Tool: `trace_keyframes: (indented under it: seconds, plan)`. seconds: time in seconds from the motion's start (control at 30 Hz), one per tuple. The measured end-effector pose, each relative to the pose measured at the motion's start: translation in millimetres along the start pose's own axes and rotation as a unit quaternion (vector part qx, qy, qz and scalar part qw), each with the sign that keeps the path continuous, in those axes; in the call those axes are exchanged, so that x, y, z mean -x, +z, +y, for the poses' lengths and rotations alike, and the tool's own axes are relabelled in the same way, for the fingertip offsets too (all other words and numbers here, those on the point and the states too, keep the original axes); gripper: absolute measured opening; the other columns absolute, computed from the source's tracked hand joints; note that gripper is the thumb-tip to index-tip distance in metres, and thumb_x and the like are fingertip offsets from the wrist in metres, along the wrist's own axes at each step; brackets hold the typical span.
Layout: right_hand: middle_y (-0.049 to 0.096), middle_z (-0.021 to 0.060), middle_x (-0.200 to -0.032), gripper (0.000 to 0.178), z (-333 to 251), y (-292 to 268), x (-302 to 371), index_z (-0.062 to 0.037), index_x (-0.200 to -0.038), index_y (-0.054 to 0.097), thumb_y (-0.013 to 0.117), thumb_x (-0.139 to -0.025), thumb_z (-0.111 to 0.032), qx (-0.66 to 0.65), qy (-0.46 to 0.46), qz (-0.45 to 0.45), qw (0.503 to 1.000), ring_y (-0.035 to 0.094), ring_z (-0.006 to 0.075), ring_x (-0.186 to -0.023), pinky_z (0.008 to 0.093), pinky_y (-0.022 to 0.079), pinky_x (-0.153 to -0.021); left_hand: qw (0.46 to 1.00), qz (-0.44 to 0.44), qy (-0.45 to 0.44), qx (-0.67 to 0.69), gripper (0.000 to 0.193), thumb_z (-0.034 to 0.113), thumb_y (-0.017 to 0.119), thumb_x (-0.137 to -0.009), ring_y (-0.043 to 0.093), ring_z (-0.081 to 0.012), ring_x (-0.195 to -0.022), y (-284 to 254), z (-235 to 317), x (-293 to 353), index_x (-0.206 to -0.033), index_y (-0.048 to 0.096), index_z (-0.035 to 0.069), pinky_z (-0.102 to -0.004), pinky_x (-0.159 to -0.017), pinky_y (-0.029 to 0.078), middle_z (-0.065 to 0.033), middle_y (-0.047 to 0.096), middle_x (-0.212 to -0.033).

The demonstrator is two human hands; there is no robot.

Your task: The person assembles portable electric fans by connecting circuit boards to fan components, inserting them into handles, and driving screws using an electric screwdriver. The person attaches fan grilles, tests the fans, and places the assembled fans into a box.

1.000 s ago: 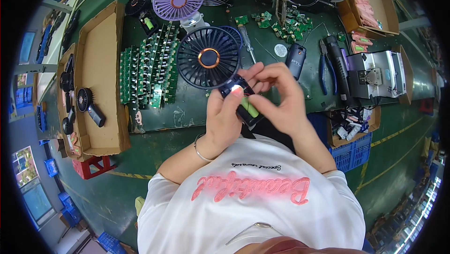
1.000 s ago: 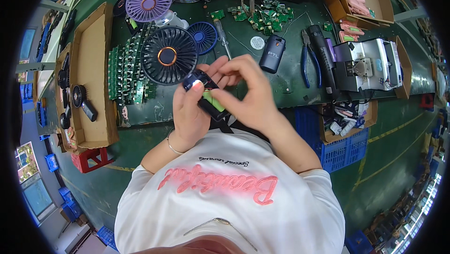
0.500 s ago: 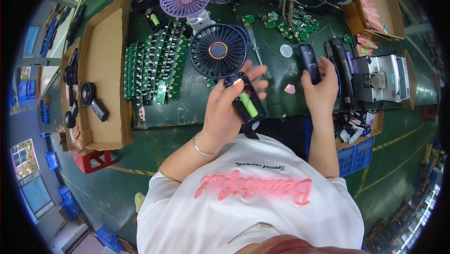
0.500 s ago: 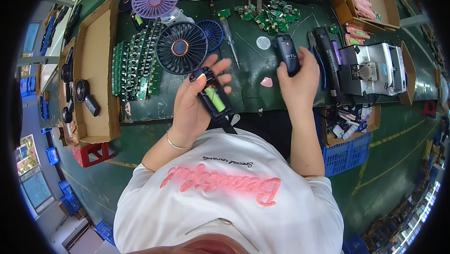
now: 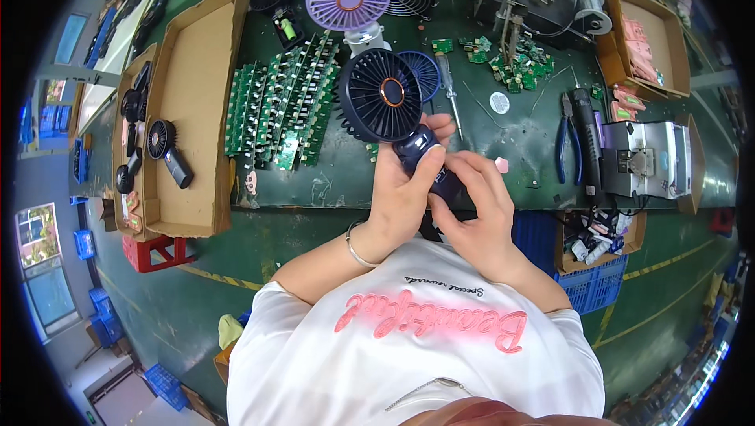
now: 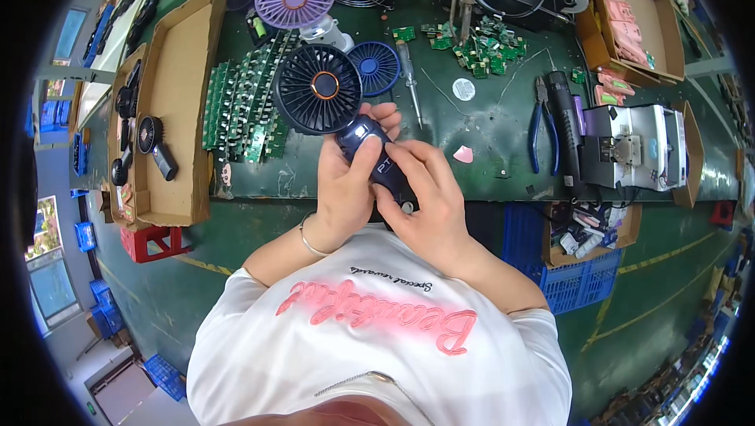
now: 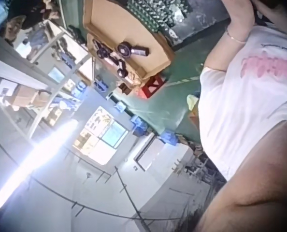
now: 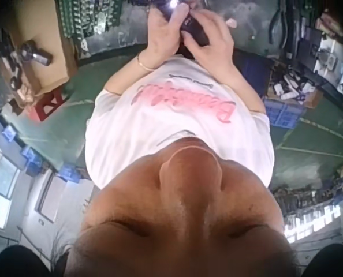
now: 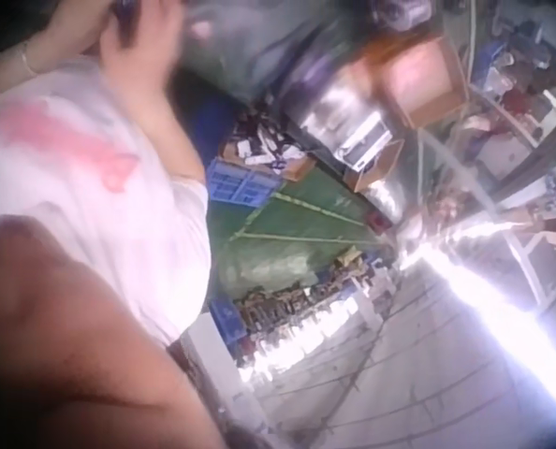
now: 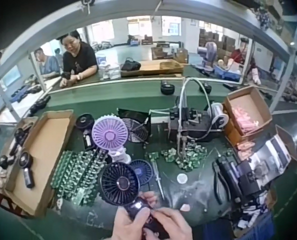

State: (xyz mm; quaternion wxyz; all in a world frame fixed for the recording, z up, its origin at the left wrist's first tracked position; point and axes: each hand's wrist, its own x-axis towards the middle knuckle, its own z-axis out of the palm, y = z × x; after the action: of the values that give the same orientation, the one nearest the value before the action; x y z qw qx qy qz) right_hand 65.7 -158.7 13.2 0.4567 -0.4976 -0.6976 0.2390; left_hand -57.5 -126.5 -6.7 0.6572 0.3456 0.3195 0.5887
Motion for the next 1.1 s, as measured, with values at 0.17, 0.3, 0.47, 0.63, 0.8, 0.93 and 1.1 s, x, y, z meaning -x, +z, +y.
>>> trace_keyframes:
  seconds: [0.17,0.3,0.47,0.63,0.8,0.93,1.1]
  plan:
    - [0.055,0.0161,-0.109,0.050,-2,5,0,0.0019,-0.117,0.058,0.074,-0.069,0.001,0.024,-0.014,0.003,1.000,0.060,0.0305,-0.095,0.0345,0.052,-0.080,0.998,0.012,-0.027,-0.054,0.038,0.009,0.050,-0.095,0.054,-0.0222,-0.112,-1,8,0,-0.129,0.036,-0.002,-0.0354,-0.096,0.046,-0.0168,0.053,-0.122]
    - [0.056,0.0161,-0.110,0.050,-4,6,4,0.0020,-0.117,0.059,0.075,-0.070,-0.001,0.039,-0.007,-0.003,0.999,0.061,0.0304,-0.095,0.0352,0.052,-0.080,0.996,-0.005,-0.029,-0.084,0.037,0.012,0.049,-0.096,0.058,-0.0232,-0.106,-1,7,-2,-0.128,0.037,-0.003,-0.0356,-0.091,0.049,-0.0186,0.057,-0.115]
    - [0.059,0.0121,-0.108,0.044,5,-15,5,0.0016,-0.116,0.059,0.073,-0.075,-0.003,-0.151,0.104,-0.087,0.979,0.061,0.0215,-0.097,0.0315,0.051,-0.080,0.998,-0.019,-0.066,-0.001,0.042,0.015,0.050,-0.096,0.062,-0.0264,-0.101,-7,9,1,-0.131,0.035,-0.003,-0.0392,-0.088,0.052,-0.0207,0.057,-0.112]
    - [0.062,0.0057,-0.098,0.024,18,-22,19,0.0041,-0.111,0.058,0.053,-0.096,-0.014,-0.467,0.337,-0.161,0.802,0.059,0.0125,-0.086,0.0273,0.050,-0.076,0.988,-0.107,-0.106,-0.009,0.053,0.023,0.054,-0.094,0.063,-0.0289,-0.101,8,25,6,-0.131,0.032,-0.009,-0.0409,-0.090,0.052,-0.0210,0.058,-0.110]
    - [0.062,0.0024,-0.092,0.024,18,-13,27,0.0012,-0.109,0.060,0.057,-0.095,-0.017,-0.431,0.339,-0.103,0.830,0.057,0.0077,-0.080,0.0229,0.048,-0.069,0.982,-0.180,-0.045,-0.049,0.060,0.029,0.055,-0.095,0.058,-0.0315,-0.111,5,9,3,-0.136,0.028,-0.006,-0.0415,-0.094,0.049,-0.0243,0.052,-0.124]
    - [0.063,0.0024,-0.088,0.018,29,-25,24,0.0010,-0.100,0.063,0.058,-0.094,-0.015,-0.366,0.322,-0.134,0.863,0.056,0.0064,-0.075,0.0211,0.046,-0.065,0.975,-0.188,-0.116,-0.026,0.054,0.026,0.051,-0.096,0.052,-0.0347,-0.120,2,10,4,-0.136,0.028,-0.001,-0.0450,-0.099,0.045,-0.0301,0.044,-0.133]
    - [0.060,0.0050,-0.074,0.053,70,-86,32,0.0034,-0.105,0.059,0.043,-0.099,-0.047,-0.572,0.371,0.196,0.705,0.056,0.0111,-0.063,0.0225,0.046,-0.058,0.971,-0.203,-0.124,-0.029,0.048,0.014,0.047,-0.095,0.056,-0.0301,-0.116,-3,15,3,-0.137,0.027,-0.001,-0.0393,-0.097,0.046,-0.0256,0.049,-0.131]
